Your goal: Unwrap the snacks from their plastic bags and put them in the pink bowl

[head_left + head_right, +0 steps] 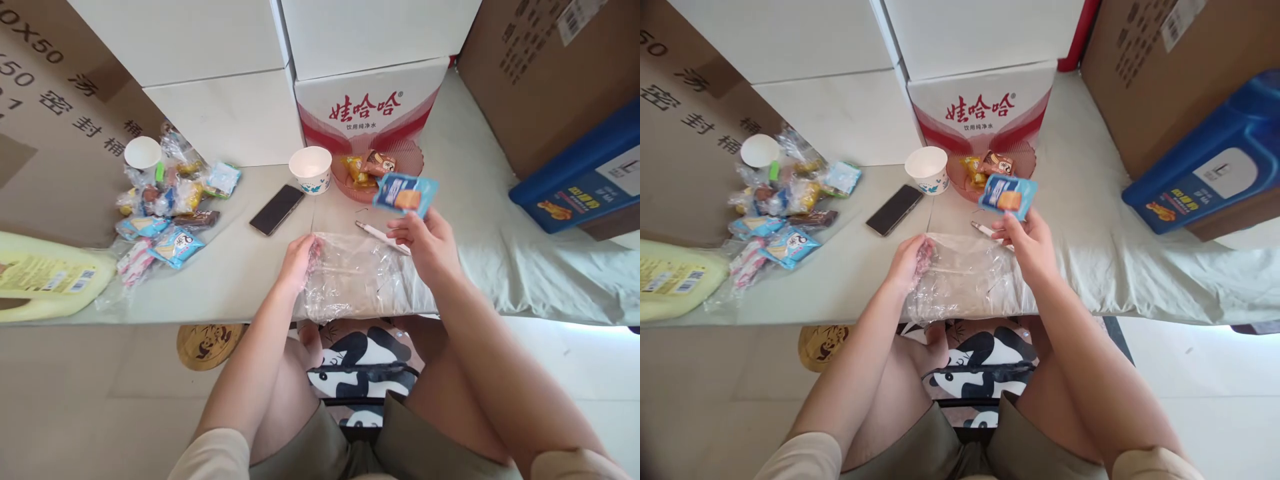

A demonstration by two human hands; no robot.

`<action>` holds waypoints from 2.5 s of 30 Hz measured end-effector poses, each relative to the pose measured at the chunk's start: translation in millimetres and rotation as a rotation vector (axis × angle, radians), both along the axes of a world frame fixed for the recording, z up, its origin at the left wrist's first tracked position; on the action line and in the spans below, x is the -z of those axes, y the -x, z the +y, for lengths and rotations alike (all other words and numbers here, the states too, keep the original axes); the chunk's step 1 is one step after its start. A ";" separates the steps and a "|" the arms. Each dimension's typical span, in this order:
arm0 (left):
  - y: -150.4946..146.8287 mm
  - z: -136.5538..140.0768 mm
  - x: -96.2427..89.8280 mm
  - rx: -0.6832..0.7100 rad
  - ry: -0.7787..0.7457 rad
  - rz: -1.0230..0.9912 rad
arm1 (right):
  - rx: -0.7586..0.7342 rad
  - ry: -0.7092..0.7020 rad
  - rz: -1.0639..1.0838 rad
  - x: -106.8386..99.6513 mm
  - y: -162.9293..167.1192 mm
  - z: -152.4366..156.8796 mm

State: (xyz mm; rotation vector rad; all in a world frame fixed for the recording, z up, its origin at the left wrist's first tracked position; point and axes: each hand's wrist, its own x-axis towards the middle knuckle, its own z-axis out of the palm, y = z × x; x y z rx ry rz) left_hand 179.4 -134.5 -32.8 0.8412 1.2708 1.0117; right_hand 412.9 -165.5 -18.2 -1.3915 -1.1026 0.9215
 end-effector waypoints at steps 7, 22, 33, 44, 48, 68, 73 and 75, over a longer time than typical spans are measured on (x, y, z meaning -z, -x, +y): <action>14.8 0.6 -0.6 0.350 0.011 -0.153 | -0.223 -0.152 -0.757 24.8 4.3 0.4; 39.4 6.1 18.1 -0.053 -0.275 0.061 | -0.113 0.093 -0.442 15.7 -14.3 -14.3; 43.8 -1.8 -0.9 0.149 -0.112 -0.151 | -0.285 0.160 0.310 11.5 -19.2 -14.9; 42.4 7.4 -4.2 0.035 0.072 -0.154 | -0.510 0.208 0.496 6.4 -17.6 -15.9; 48.7 6.2 -5.2 0.067 0.065 -0.252 | -0.417 0.214 0.444 7.3 -15.0 -15.5; 49.0 10.1 3.7 0.120 -0.026 0.021 | -0.093 0.185 0.152 25.6 -24.0 -6.8; 47.9 8.5 6.5 0.156 -0.059 0.108 | -0.079 0.095 0.165 20.5 -25.6 -5.2; 48.7 8.3 6.9 0.114 -0.090 0.081 | -0.085 0.098 0.231 17.0 -26.7 -4.8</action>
